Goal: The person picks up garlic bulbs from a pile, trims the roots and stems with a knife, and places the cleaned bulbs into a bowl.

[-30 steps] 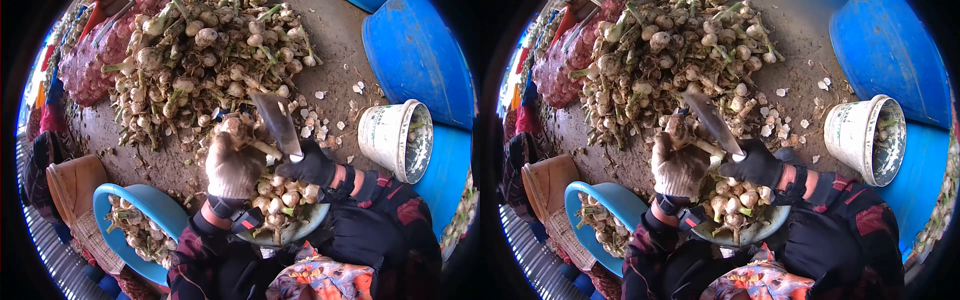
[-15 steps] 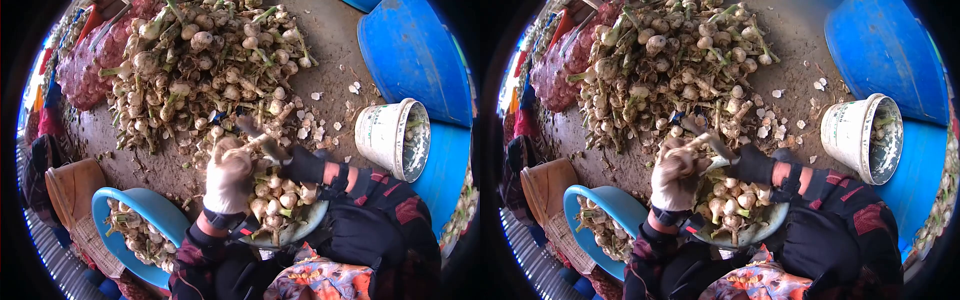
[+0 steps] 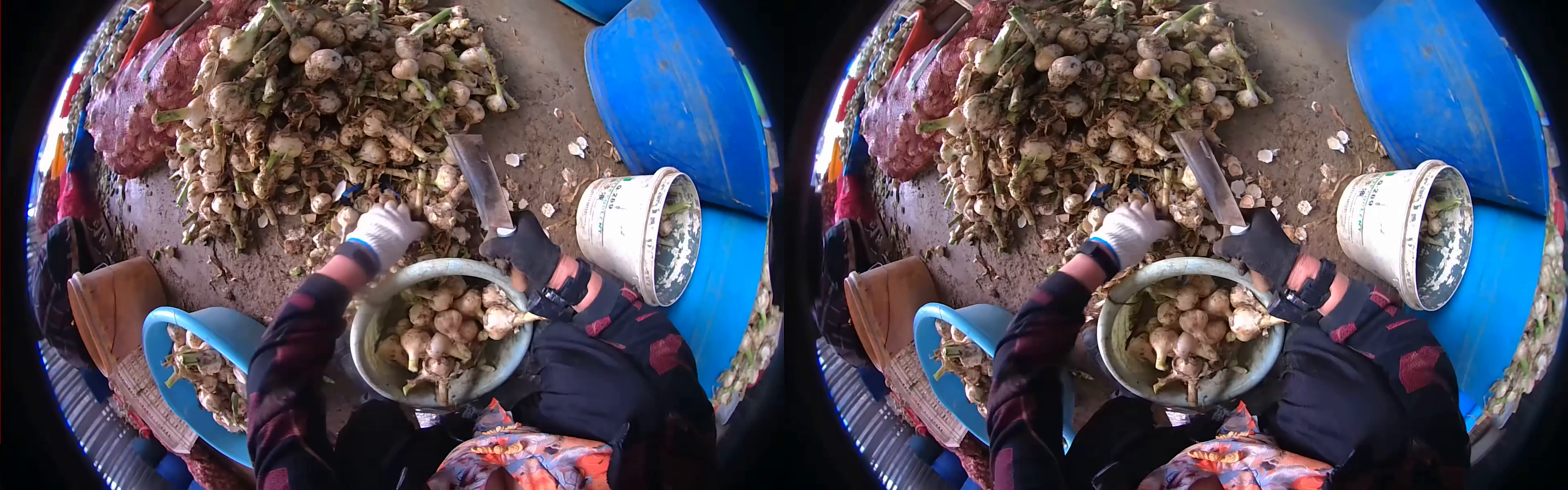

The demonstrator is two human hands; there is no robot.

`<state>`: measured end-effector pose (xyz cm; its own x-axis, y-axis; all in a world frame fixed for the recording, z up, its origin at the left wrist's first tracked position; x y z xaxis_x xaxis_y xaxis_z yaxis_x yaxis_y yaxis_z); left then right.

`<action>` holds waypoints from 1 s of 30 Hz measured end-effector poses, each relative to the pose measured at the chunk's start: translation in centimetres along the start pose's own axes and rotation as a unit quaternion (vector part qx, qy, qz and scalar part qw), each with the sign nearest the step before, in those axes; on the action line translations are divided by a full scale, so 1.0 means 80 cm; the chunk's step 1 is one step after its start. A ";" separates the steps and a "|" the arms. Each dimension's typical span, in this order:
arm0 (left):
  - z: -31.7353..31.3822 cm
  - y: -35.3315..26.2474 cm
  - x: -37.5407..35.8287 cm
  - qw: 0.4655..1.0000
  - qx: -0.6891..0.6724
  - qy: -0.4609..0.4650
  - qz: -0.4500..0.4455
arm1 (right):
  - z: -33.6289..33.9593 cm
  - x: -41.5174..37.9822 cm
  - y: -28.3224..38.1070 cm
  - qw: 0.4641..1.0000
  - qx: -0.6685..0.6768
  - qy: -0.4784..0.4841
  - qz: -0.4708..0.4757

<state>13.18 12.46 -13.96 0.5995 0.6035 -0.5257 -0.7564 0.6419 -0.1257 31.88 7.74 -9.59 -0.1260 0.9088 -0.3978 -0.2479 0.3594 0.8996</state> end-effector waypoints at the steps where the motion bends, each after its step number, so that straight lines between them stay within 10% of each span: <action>1: -0.003 0.001 0.005 1.000 0.008 -0.018 0.007 | -0.001 -0.002 -0.004 0.999 0.016 -0.002 -0.033; 6: -0.004 0.028 0.007 0.986 -0.116 -0.063 0.099 | 0.012 -0.001 -0.004 1.000 0.007 -0.028 0.010; 11: 0.083 0.046 -0.059 0.895 -0.278 -0.320 0.141 | -0.005 -0.001 0.035 0.995 -0.056 0.053 0.058; 14: 0.061 0.047 -0.067 0.757 -0.616 -0.149 0.159 | -0.023 -0.005 0.077 0.969 -0.147 0.065 0.188; 15: 0.063 0.045 -0.076 0.787 -0.576 -0.150 0.160 | -0.029 -0.007 0.086 0.940 -0.230 0.081 0.238; 17: 0.084 -0.002 -0.098 0.275 -0.955 0.067 0.082 | -0.038 -0.011 0.100 0.906 -0.231 0.069 0.346; 19: 0.086 0.015 -0.106 0.768 -0.622 -0.100 0.116 | -0.049 -0.016 0.119 0.866 -0.275 0.081 0.409; 21: 0.037 0.012 -0.099 0.646 -0.754 -0.121 0.001 | -0.054 -0.019 0.122 0.865 -0.276 0.086 0.409; 22: 0.087 0.005 -0.109 0.752 -0.642 -0.053 0.140 | -0.058 -0.020 0.121 0.856 -0.298 0.102 0.410; 25: 0.045 -0.015 -0.122 0.677 -0.729 -0.101 -0.008 | -0.062 -0.022 0.123 0.843 -0.318 0.126 0.415; 28: 0.042 -0.031 -0.139 0.780 -0.607 -0.129 -0.077 | -0.062 -0.022 0.118 0.837 -0.312 0.138 0.428; 30: 0.030 -0.032 -0.138 0.722 -0.690 -0.031 -0.041 | -0.060 -0.019 0.109 0.834 -0.305 0.142 0.437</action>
Point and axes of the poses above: each hand's wrist, its own x-axis towards the middle knuckle, its own z-axis out of the back of the hand, y = z × x, the point moved 6 cm from there along x, towards the middle knuckle, and after that the axes turned 14 degrees about z, right-handed, at the moved point
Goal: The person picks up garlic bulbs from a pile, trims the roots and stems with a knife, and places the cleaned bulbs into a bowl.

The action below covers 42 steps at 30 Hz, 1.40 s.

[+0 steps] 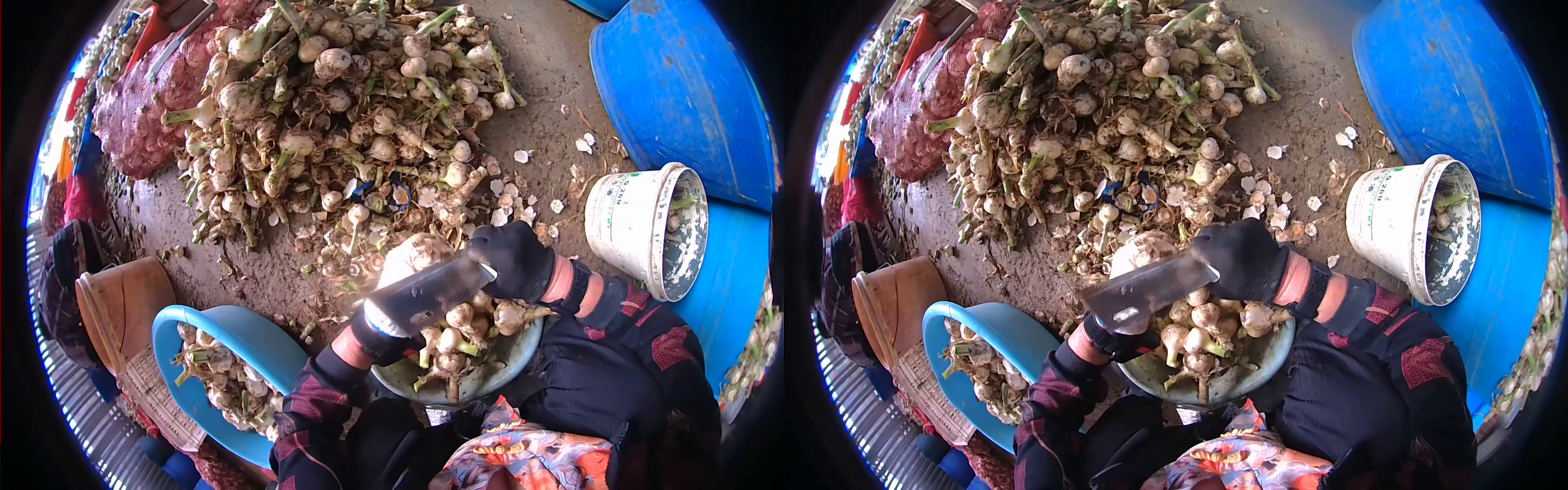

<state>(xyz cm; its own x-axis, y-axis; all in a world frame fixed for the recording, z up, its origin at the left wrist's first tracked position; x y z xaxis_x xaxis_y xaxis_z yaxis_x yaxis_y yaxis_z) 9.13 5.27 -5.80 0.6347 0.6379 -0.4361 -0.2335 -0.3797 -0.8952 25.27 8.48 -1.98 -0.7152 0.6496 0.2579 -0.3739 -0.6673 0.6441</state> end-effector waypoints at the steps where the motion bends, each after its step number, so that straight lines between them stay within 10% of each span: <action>1: -0.004 0.004 0.001 0.989 -0.103 0.041 0.095 | -0.002 -0.004 -0.008 1.000 0.007 -0.008 -0.010; 2: -0.015 -0.002 0.006 0.959 -0.207 0.125 0.150 | -0.006 -0.011 -0.019 1.000 0.015 -0.016 -0.021; 3: -0.020 -0.024 0.017 0.980 -0.050 0.176 -0.076 | -0.019 -0.027 -0.045 0.998 -0.023 -0.024 -0.053; 5: -0.038 -0.103 0.010 0.986 0.145 0.047 -0.066 | -0.029 -0.062 -0.086 0.989 -0.053 -0.020 -0.135; 9: -0.025 -0.051 0.022 0.964 -0.216 0.078 0.131 | -0.021 -0.076 -0.088 0.967 0.002 -0.038 -0.253; 10: -0.011 -0.041 0.034 0.985 -0.152 -0.002 -0.078 | -0.019 -0.074 -0.086 0.947 0.113 -0.082 -0.288; 11: -0.009 -0.040 0.028 0.943 -0.329 -0.018 0.053 | -0.018 -0.069 -0.076 0.912 0.225 -0.125 -0.321; 15: 0.010 -0.048 0.046 0.828 -0.548 -0.091 -0.078 | -0.017 -0.028 -0.020 0.798 0.478 -0.115 -0.348; 17: 0.013 -0.054 0.051 0.804 -0.578 -0.082 -0.116 | -0.041 -0.035 -0.023 0.851 0.425 -0.145 -0.273; 20: 0.007 -0.065 0.038 0.786 -0.608 -0.112 -0.016 | -0.036 -0.042 -0.028 0.746 0.506 -0.171 -0.398; 24: 0.005 -0.020 0.017 0.794 -0.603 -0.028 0.070 | -0.013 -0.055 -0.057 0.776 0.457 -0.220 -0.374; 25: 0.021 -0.028 0.019 0.919 -0.384 -0.025 0.086 | -0.012 -0.055 -0.059 0.786 0.452 -0.216 -0.362; 28: 0.009 -0.022 0.010 0.897 -0.379 -0.101 0.203 | -0.004 -0.040 -0.068 0.890 0.293 -0.153 -0.315; 32: 0.024 0.002 0.016 0.858 -0.446 -0.203 0.154 | -0.007 -0.045 -0.065 0.874 0.307 -0.178 -0.332; 36: 0.029 -0.042 0.008 0.840 -0.488 -0.229 0.062 | -0.054 -0.036 -0.038 0.882 0.310 0.043 -0.352; 39: 0.028 -0.095 0.001 0.862 -0.498 -0.089 -0.046 | -0.081 -0.055 -0.026 0.876 0.290 0.160 -0.351; 42: 0.013 -0.080 0.005 0.992 -0.073 0.088 0.047 | -0.045 -0.059 -0.045 0.864 0.273 0.058 -0.420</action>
Point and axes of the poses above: each hand's wrist, its own x-axis towards the middle knuckle, its own z-axis out of the back of the hand, y = z × x, the point moved 6 cm from there along x, towards the middle knuckle, and after that the axes turned 14 degrees about z, right-handed, at the moved point
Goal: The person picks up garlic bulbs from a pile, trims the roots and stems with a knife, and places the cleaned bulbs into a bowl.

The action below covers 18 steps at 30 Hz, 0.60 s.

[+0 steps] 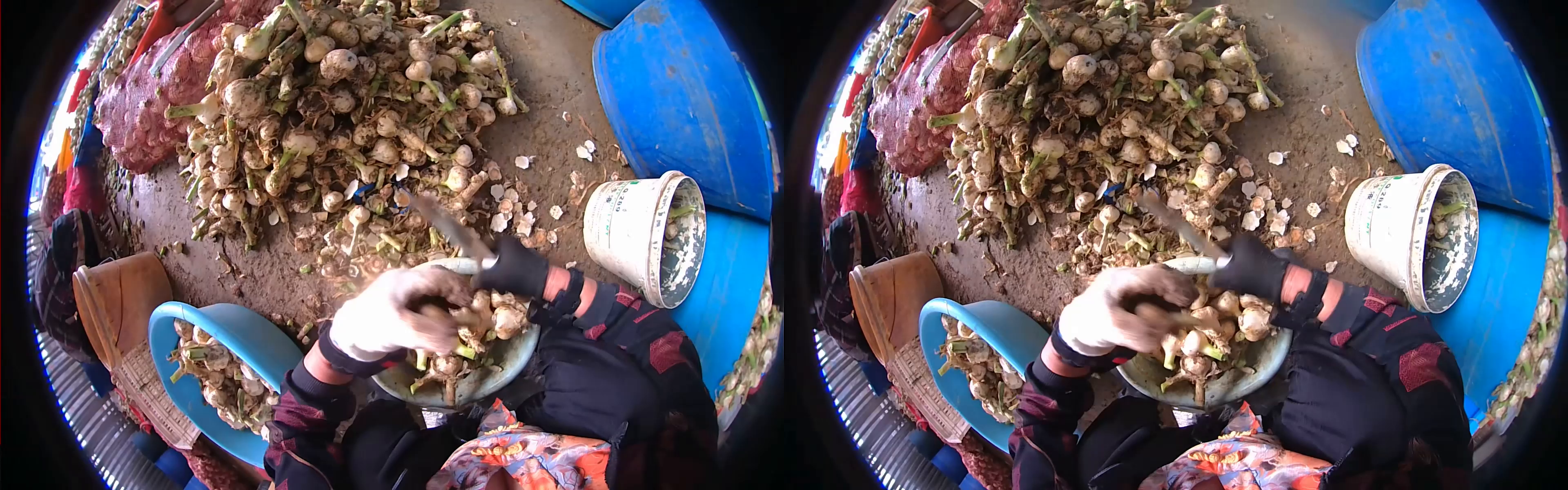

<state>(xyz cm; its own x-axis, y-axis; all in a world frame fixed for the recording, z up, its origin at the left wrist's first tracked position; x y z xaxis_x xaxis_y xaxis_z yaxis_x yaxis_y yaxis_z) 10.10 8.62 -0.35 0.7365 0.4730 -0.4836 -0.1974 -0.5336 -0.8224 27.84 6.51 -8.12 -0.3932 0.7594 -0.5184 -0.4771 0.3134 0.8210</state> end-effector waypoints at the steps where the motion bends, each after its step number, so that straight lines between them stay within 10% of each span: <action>1: -0.007 0.000 0.007 0.995 0.070 -0.004 0.071 | 0.013 0.003 -0.015 0.992 0.093 -0.085 0.015; 5: 0.044 0.007 0.085 0.924 0.311 -0.217 0.046 | 0.082 0.006 -0.041 0.970 0.082 -0.216 0.078; 13: 0.054 0.052 0.230 0.726 0.650 -0.215 0.068 | 0.093 -0.005 -0.057 0.959 0.169 -0.225 0.019; 18: 0.068 0.070 0.231 0.745 0.638 -0.186 0.056 | 0.096 -0.009 -0.057 0.963 0.170 -0.209 -0.024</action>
Point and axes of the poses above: each hand's wrist, its own x-axis towards the middle knuckle, its own z-axis out of the back of the hand, y = z × x, the point moved 6 cm from there along x, towards the middle knuckle, and after that the axes turned 14 degrees about z, right-handed, at the moved point
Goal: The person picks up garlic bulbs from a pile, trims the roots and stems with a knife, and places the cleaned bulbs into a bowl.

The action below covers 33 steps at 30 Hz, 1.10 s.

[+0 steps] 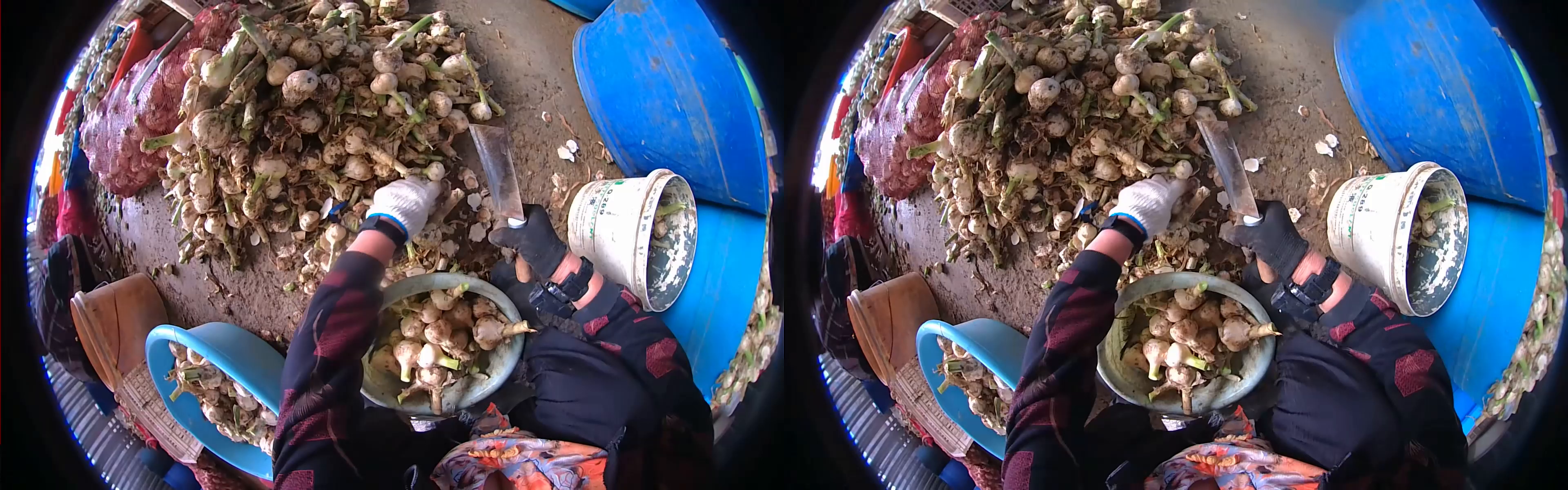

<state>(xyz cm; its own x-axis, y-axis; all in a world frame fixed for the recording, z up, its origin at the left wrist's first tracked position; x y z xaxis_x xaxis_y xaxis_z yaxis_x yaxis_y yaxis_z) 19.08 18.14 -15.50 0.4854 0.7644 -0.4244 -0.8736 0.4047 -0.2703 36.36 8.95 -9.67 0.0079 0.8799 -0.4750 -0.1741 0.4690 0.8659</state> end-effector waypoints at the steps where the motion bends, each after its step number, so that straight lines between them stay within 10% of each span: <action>1: 0.000 0.002 -0.004 1.000 0.002 0.023 0.005 | 0.000 0.001 -0.001 1.000 0.000 -0.001 0.001; 6: 0.027 0.029 -0.045 0.971 -0.177 -0.158 0.021 | -0.006 -0.005 0.007 0.999 -0.032 0.035 0.010; 9: 0.044 0.035 -0.071 0.817 -0.567 -0.052 0.090 | -0.020 -0.008 0.032 0.967 -0.140 0.033 0.211; 10: 0.042 0.033 -0.075 0.682 -0.728 0.017 0.073 | -0.030 -0.007 0.039 0.956 -0.135 0.029 0.260; 13: 0.059 0.029 -0.107 0.577 -0.805 0.119 0.066 | -0.050 -0.016 0.076 0.920 -0.257 0.074 0.286; 15: 0.086 0.019 -0.136 0.634 -0.766 0.101 0.013 | -0.061 -0.021 0.092 0.890 -0.268 0.067 0.363; 17: 0.080 0.015 -0.156 0.552 -0.820 0.153 0.000 | -0.074 -0.032 0.111 0.821 -0.331 0.076 0.458; 18: 0.080 0.016 -0.154 0.631 -0.766 0.119 -0.018 | -0.078 -0.034 0.112 0.807 -0.335 0.082 0.480; 33: 0.081 -0.015 -0.198 0.612 -0.772 0.174 -0.008 | -0.096 -0.056 0.128 0.799 -0.298 0.171 0.494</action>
<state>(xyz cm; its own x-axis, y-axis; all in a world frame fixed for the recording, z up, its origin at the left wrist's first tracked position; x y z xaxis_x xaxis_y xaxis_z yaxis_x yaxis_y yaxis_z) 12.24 8.76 -2.85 0.7058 0.5048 -0.4969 0.0747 -0.7506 -0.6565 26.95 9.24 0.09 -0.6744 0.6784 0.2915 -0.3674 -0.6508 0.6644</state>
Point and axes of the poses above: each hand's wrist, its own x-axis towards the middle knuckle, its own z-axis out of the back of the hand, y = z × x, the point moved 6 cm from there along x, towards the middle knuckle, and after that the axes turned 14 degrees about z, right-handed, at the moved point
